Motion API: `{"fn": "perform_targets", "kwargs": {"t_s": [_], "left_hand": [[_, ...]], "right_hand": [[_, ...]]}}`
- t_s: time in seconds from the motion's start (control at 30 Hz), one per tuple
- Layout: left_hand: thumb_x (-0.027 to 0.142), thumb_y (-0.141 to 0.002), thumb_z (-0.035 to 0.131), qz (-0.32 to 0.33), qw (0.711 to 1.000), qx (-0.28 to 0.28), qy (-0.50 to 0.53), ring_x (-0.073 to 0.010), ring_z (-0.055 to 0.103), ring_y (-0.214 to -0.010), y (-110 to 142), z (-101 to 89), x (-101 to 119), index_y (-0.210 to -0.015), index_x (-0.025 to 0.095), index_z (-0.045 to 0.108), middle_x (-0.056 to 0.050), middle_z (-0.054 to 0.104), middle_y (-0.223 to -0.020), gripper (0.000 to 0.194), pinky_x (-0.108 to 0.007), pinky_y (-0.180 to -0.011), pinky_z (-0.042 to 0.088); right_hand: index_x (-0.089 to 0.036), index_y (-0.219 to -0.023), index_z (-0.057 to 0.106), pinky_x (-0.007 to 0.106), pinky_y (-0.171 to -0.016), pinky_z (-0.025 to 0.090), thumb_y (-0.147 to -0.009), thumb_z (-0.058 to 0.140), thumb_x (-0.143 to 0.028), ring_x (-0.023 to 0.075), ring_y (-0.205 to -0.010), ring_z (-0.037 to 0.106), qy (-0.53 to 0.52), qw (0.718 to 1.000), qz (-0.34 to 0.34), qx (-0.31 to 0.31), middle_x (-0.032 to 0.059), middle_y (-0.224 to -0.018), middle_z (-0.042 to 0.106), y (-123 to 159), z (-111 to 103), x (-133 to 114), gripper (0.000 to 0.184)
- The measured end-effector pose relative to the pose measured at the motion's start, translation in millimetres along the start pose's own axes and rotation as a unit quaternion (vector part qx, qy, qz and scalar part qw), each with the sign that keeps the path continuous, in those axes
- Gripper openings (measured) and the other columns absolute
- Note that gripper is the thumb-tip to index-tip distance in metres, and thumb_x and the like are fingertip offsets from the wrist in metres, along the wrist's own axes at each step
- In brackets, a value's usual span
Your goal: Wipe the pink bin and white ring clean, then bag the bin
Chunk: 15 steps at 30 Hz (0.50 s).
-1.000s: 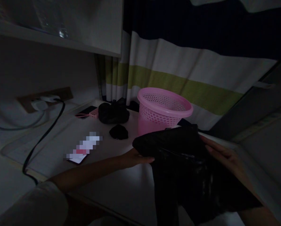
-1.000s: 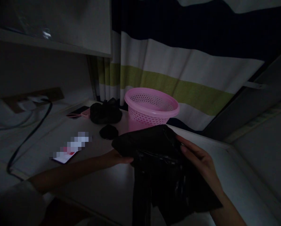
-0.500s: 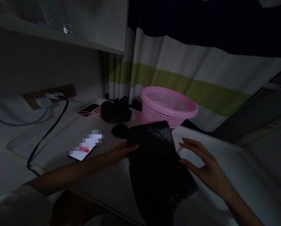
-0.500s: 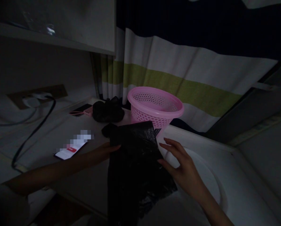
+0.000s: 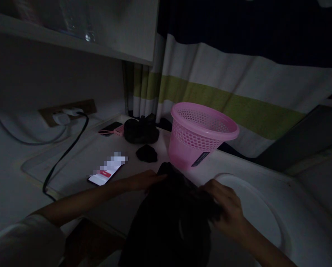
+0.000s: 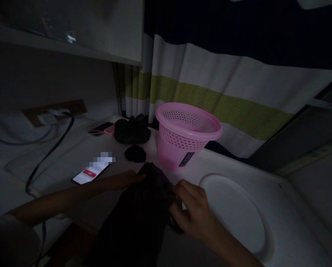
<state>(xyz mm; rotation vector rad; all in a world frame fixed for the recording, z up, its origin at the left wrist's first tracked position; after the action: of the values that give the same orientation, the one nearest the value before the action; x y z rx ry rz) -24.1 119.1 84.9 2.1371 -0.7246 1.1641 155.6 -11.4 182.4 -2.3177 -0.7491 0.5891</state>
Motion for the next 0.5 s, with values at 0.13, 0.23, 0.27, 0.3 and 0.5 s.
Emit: {"fn": "perform_targets", "kwargs": {"t_s": [0.13,0.23,0.27,0.3,0.5], "left_hand": [[0.059,-0.085,0.035,0.063,0.940,0.158,-0.295,-0.0129,0.050,-0.058,7.1,-27.5,9.0,-0.075,0.015,0.056,-0.002,0.057,-0.069,0.050,-0.025,-0.053,0.030],[0.054,-0.088,0.036,0.117,0.908,0.237,-0.325,-0.0145,0.055,-0.068,22.1,-37.6,25.9,-0.091,0.017,0.053,-0.004,0.060,-0.087,0.041,-0.026,-0.059,0.036],[0.052,-0.089,0.035,0.147,0.908,0.235,-0.314,-0.0149,0.056,-0.072,27.9,-37.6,32.6,-0.093,0.017,0.053,-0.005,0.060,-0.090,0.039,-0.026,-0.061,0.038],[0.051,-0.089,0.036,0.185,0.910,0.219,-0.301,-0.0153,0.057,-0.077,33.8,-36.0,39.9,-0.093,0.018,0.053,-0.005,0.060,-0.091,0.038,-0.026,-0.065,0.040],[0.060,-0.071,0.059,0.400,0.890,0.063,-0.209,-0.0211,0.058,-0.099,65.2,-16.4,79.1,-0.115,0.017,0.050,-0.010,0.062,-0.109,0.063,-0.032,-0.085,0.045]], "right_hand": [[-0.020,-0.071,0.054,0.020,-0.049,0.042,-0.080,0.049,-0.018,0.0093,-0.054,0.052,-0.061,0.983,0.160,0.063,-0.0017,-0.060,0.054,-2.0,-6.0,20.9,0.011],[-0.019,-0.063,0.052,0.019,-0.045,0.039,-0.081,0.052,-0.027,0.0084,-0.050,0.047,-0.096,0.959,0.255,0.083,-0.0025,-0.055,0.051,0.1,-2.9,30.6,0.020],[-0.019,-0.063,0.052,0.018,-0.044,0.037,-0.081,0.053,-0.031,0.0082,-0.049,0.046,-0.108,0.952,0.276,0.084,-0.0026,-0.055,0.050,0.5,-1.2,32.5,0.022],[-0.018,-0.064,0.053,0.018,-0.043,0.036,-0.081,0.054,-0.034,0.0079,-0.048,0.044,-0.120,0.945,0.291,0.085,-0.0028,-0.054,0.049,0.5,0.3,34.1,0.023],[-0.018,-0.064,0.052,0.019,-0.041,0.032,-0.081,0.056,-0.044,0.0072,-0.045,0.039,-0.165,0.923,0.333,0.100,-0.0039,-0.050,0.043,-3.5,2.4,41.0,0.032]]}}
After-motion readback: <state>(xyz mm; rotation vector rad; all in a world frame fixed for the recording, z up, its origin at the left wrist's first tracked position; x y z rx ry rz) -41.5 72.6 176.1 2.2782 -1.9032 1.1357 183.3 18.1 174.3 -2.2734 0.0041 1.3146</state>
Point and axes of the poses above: each hand's wrist, its own y-axis away from the middle knuckle, its own z-axis out of the palm, x = y × z, the point moved 4 cm from there along -y, towards the middle knuckle
